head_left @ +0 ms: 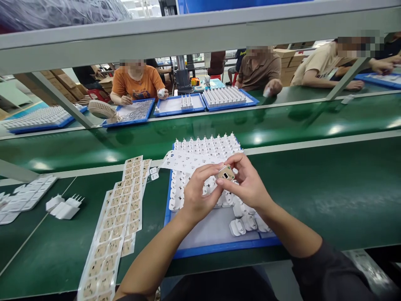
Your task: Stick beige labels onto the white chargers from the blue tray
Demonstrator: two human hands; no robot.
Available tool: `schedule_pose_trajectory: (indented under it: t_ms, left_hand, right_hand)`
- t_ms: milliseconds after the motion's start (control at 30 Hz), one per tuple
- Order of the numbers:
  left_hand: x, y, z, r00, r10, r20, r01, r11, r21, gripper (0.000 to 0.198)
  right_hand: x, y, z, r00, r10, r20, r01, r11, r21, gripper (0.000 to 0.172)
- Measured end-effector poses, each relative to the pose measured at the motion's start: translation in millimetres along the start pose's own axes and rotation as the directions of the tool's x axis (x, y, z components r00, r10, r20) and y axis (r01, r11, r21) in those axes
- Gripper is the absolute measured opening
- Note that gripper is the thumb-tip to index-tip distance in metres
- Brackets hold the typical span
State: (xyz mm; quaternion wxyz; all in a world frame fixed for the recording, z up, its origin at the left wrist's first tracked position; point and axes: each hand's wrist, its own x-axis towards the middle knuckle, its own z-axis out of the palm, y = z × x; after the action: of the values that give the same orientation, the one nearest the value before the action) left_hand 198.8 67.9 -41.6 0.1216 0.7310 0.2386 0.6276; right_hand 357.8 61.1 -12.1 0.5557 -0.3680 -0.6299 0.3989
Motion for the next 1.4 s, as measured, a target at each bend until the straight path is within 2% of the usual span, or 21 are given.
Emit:
schedule_pose_trajectory:
  t_ms: [133, 200, 267, 333, 467, 567, 867, 1033, 1233, 1400]
  left_hand:
    - [-1.3, 0.3, -0.8, 0.996, -0.086, -0.034, 0.082, 0.991, -0.106, 0.054]
    - [-0.7, 0.0, -2.0, 0.995, -0.090, -0.039, 0.085, 0.989, -0.118, 0.055]
    - [0.6, -0.3, -3.1, 0.999, -0.032, -0.041, 0.030, 0.997, -0.067, 0.055]
    - [2.7, 0.0, -3.7, 0.997, 0.076, -0.034, -0.075, 0.997, 0.030, 0.055]
    - [6.5, 1.1, -4.0, 0.956, 0.293, 0.014, -0.290, 0.935, 0.203, 0.053]
    - [6.8, 0.1, -4.0, 0.933, 0.359, 0.030, -0.353, 0.896, 0.270, 0.052]
    - [4.6, -3.4, -4.0, 0.928, 0.371, 0.034, -0.362, 0.878, 0.314, 0.057]
    - [6.2, -0.7, -3.2, 0.926, 0.376, 0.011, -0.359, 0.874, 0.327, 0.053]
    - [4.8, 0.3, -4.1, 0.930, 0.367, 0.038, -0.354, 0.858, 0.373, 0.052]
    - [6.1, 1.3, -4.8, 0.916, 0.401, 0.024, -0.386, 0.862, 0.329, 0.055]
  right_hand:
    - [1.1, 2.6, -0.9, 0.996, -0.089, 0.026, 0.085, 0.989, 0.119, 0.017]
    - [2.7, 3.6, -2.8, 0.993, -0.108, 0.038, 0.101, 0.983, 0.152, 0.012]
    - [3.5, 4.3, -3.7, 0.995, -0.100, 0.032, 0.093, 0.981, 0.169, 0.010]
    - [3.2, 4.2, -3.4, 0.996, -0.081, 0.022, 0.075, 0.978, 0.195, 0.008]
    - [0.7, 2.2, -1.4, 0.998, -0.059, 0.020, 0.052, 0.962, 0.269, 0.010]
    - [-1.5, 0.6, -0.4, 0.999, -0.032, 0.020, 0.023, 0.945, 0.325, 0.008]
    - [-1.5, -4.6, 0.1, 0.997, 0.058, 0.048, -0.073, 0.903, 0.423, 0.006]
    - [-1.2, -3.5, -0.6, 0.998, 0.043, 0.040, -0.056, 0.911, 0.410, 0.006]
    - [-3.6, -5.2, 0.0, 0.999, 0.034, 0.016, -0.037, 0.925, 0.378, 0.007]
    - [-3.8, -9.1, -0.1, 0.999, 0.044, 0.003, -0.042, 0.928, 0.371, 0.006]
